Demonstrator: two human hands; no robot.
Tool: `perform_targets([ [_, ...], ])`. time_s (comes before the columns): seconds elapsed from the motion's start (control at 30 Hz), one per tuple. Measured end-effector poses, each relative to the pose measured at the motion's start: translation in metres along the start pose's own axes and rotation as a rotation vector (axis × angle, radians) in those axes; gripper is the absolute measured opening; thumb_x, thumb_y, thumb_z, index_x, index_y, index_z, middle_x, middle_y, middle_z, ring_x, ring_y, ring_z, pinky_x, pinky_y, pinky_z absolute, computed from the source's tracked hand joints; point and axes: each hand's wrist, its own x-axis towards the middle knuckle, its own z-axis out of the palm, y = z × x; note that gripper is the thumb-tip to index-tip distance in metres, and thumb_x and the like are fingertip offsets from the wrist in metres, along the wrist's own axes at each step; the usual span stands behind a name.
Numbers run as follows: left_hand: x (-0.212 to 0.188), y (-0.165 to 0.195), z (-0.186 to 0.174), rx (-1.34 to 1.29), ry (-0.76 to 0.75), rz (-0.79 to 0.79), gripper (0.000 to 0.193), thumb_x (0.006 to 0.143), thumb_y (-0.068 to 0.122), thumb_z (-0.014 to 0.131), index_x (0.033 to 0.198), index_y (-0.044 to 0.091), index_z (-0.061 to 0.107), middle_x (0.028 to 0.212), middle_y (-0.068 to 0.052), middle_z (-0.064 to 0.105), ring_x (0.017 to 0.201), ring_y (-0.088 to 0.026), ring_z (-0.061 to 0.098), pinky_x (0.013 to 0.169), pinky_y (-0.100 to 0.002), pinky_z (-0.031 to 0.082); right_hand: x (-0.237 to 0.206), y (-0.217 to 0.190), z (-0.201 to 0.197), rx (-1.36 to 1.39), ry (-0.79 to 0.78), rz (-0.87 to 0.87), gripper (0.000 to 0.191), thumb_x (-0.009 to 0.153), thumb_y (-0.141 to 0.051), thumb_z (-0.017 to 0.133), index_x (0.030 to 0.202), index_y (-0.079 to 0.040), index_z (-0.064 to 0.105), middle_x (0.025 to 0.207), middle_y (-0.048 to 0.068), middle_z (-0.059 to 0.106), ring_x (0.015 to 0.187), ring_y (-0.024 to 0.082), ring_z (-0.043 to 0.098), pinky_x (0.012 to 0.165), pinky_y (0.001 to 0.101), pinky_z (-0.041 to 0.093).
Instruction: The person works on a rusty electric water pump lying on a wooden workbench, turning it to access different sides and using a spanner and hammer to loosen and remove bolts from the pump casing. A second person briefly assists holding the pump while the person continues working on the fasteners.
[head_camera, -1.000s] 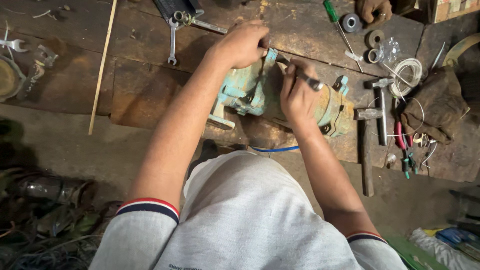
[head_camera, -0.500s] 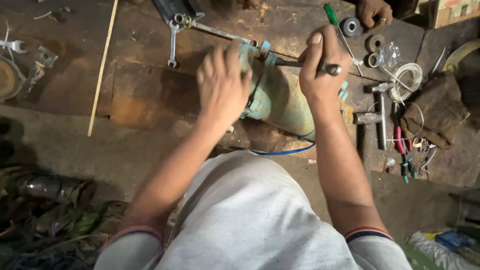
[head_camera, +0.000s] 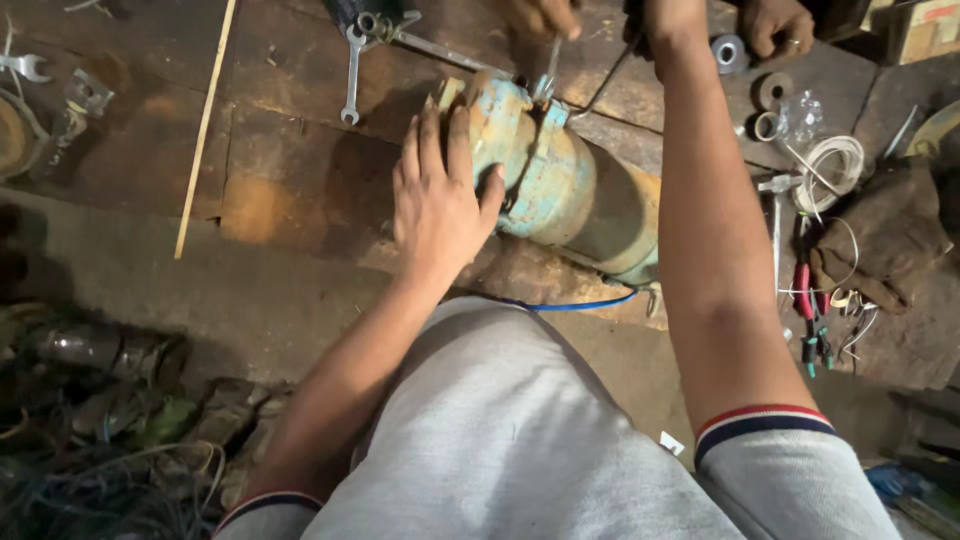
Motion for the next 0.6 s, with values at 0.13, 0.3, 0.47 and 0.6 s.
perform_targets([
  [0.13, 0.005, 0.003, 0.003, 0.037, -0.011, 0.007, 0.071, 0.095, 0.04, 0.069, 0.149, 0.0, 0.046, 0.15, -0.03, 0.045, 0.137, -0.047, 0.046, 0.107, -0.058, 0.043, -0.009, -0.027, 0.0, -0.264, 0.08, 0.164, 0.038, 0.102, -0.031, 0.051, 0.079, -0.004, 0.064, 0.06, 0.01, 0.061, 0.041, 0.017, 0.051, 0.039, 0.0322, 0.034],
  [0.3, -0.012, -0.002, 0.002, 0.063, 0.082, 0.058, 0.072, 0.096, 0.042, 0.07, 0.15, 0.001, 0.045, 0.151, -0.028, 0.044, 0.138, -0.046, 0.045, 0.108, -0.058, 0.043, -0.048, -0.047, -0.003, -0.142, 0.254, -0.084, 0.034, 0.105, -0.024, 0.053, 0.082, -0.002, 0.064, 0.064, 0.007, 0.066, 0.046, 0.015, 0.064, 0.04, 0.0289, 0.045],
  [0.47, -0.02, -0.007, 0.008, 0.047, 0.09, 0.049, 0.071, 0.097, 0.042, 0.071, 0.15, 0.003, 0.046, 0.152, -0.027, 0.043, 0.138, -0.045, 0.044, 0.11, -0.058, 0.042, -0.109, -0.043, -0.006, -0.053, 0.357, -0.451, 0.036, 0.117, -0.023, 0.052, 0.092, 0.002, 0.059, 0.073, 0.007, 0.063, 0.055, 0.016, 0.069, 0.043, 0.0285, 0.049],
  [0.6, -0.017, -0.007, 0.009, 0.031, 0.077, 0.046, 0.071, 0.096, 0.041, 0.072, 0.149, 0.001, 0.046, 0.15, -0.028, 0.044, 0.137, -0.046, 0.044, 0.107, -0.059, 0.042, -0.148, -0.035, 0.003, -0.11, 0.319, -0.562, 0.035, 0.12, -0.025, 0.048, 0.1, 0.002, 0.057, 0.079, 0.007, 0.062, 0.061, 0.016, 0.069, 0.047, 0.0272, 0.049],
])
